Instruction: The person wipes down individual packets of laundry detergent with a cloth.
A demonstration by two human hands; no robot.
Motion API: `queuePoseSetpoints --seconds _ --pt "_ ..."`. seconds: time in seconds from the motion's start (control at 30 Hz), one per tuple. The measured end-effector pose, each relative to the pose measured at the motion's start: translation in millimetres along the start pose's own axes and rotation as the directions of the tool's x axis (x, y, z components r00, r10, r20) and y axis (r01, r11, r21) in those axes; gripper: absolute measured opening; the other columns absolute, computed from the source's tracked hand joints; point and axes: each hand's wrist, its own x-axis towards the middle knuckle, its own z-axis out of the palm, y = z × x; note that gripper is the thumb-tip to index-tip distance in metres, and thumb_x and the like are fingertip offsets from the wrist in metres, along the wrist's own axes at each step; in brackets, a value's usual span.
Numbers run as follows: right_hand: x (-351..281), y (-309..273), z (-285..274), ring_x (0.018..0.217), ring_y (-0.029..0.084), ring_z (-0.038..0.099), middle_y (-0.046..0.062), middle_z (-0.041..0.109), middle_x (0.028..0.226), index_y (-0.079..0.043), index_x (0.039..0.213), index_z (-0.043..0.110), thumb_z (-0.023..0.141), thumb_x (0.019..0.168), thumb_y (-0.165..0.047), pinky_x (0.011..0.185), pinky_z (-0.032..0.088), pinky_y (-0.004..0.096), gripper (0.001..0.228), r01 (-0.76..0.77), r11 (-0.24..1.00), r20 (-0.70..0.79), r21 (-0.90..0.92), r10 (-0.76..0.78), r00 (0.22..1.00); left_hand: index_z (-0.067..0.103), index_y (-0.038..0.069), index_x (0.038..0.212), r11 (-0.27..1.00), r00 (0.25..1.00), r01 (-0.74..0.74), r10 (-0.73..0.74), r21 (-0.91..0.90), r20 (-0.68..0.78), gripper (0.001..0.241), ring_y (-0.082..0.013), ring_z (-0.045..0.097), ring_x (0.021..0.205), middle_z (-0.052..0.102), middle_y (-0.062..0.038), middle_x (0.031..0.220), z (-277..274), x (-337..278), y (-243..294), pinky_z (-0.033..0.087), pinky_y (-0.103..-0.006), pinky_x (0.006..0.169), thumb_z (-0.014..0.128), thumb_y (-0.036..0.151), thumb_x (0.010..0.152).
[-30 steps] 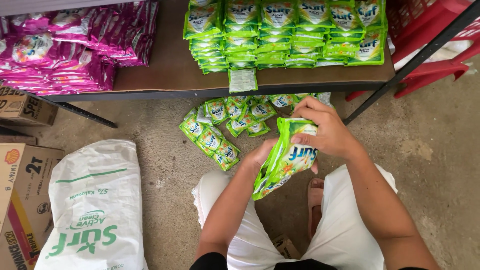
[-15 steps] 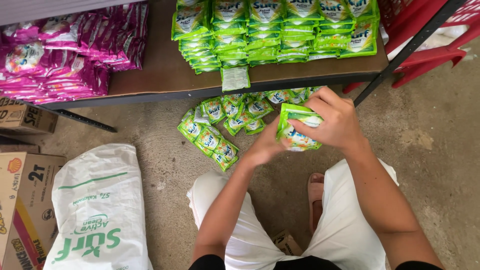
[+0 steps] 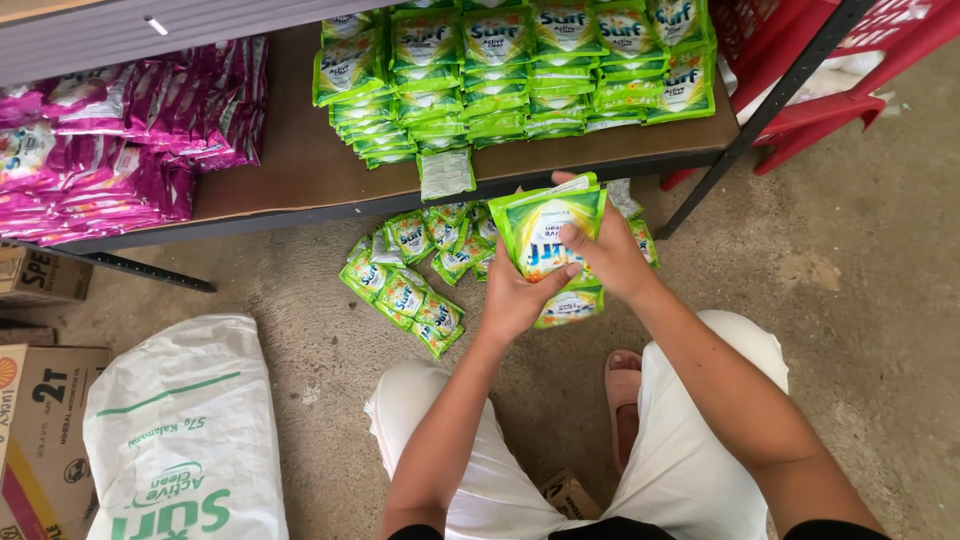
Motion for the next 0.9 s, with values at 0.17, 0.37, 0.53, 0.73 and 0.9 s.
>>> queuePoseSetpoints --seconds 0.17,0.37,0.53,0.73,0.9 --pt "51.5 -18.0 -66.2 0.134 0.02 0.059 0.01 0.063 0.141 -0.005 0.149 0.048 0.043 0.106 -0.054 0.109 0.049 0.034 0.066 -0.093 0.995 -0.231 0.046 0.101 0.968 0.057 -0.005 0.125 0.998 0.999 0.045 -0.045 -0.051 -0.011 0.055 -0.0158 0.073 0.097 0.075 -0.013 0.111 -4.8 0.5 -21.0 0.062 -0.0323 0.088 0.087 0.008 0.08" --pt "148.4 128.4 -253.2 0.098 0.028 0.071 0.017 0.074 0.108 0.001 0.117 0.071 0.064 0.095 -0.017 0.082 0.053 0.036 0.029 -0.333 0.892 -0.644 -0.305 0.064 0.762 0.058 -0.005 0.12 0.982 0.994 0.048 -0.064 -0.18 -0.086 0.048 -0.0174 0.075 0.096 0.075 -0.014 0.108 -22.8 1.4 0.6 0.063 -0.0343 0.087 0.084 -0.001 0.08" --pt "185.5 211.8 -330.2 0.093 0.043 0.067 0.03 0.071 0.098 0.002 0.103 0.076 0.082 0.087 -0.031 0.081 0.052 0.048 0.037 -0.574 0.471 -0.694 -0.669 -0.122 0.709 0.06 -0.006 0.121 0.991 0.992 0.047 -0.061 -0.125 -0.114 0.047 -0.017 0.074 0.097 0.075 -0.014 0.11 -34.1 3.4 4.5 0.062 -0.0331 0.087 0.083 -0.001 0.08" --pt "213.1 214.2 -330.5 0.102 0.046 0.064 0.034 0.066 0.107 0.001 0.098 0.079 0.082 0.091 -0.051 0.089 0.052 0.046 0.052 -0.632 0.451 -0.732 -0.63 -0.073 0.677 0.056 -0.005 0.121 0.993 0.963 0.107 -0.114 -0.042 -0.244 0.054 -0.0162 0.074 0.096 0.076 -0.013 0.109 -39.8 7.4 -2.6 0.061 -0.031 0.086 0.086 0.002 0.077" --pt "255.2 228.8 -341.4 0.109 0.048 0.062 0.034 0.065 0.117 -0.003 0.136 0.064 0.072 0.101 -0.059 0.092 0.048 0.05 0.066 -0.54 0.395 -0.569 -0.743 0.051 0.821 0.06 -0.004 0.123 0.982 0.909 0.187 -0.181 -0.019 -0.375 0.053 -0.0165 0.074 0.095 0.077 -0.012 0.109 -46.3 6.3 0.0 0.061 -0.0313 0.087 0.086 0.003 0.077"
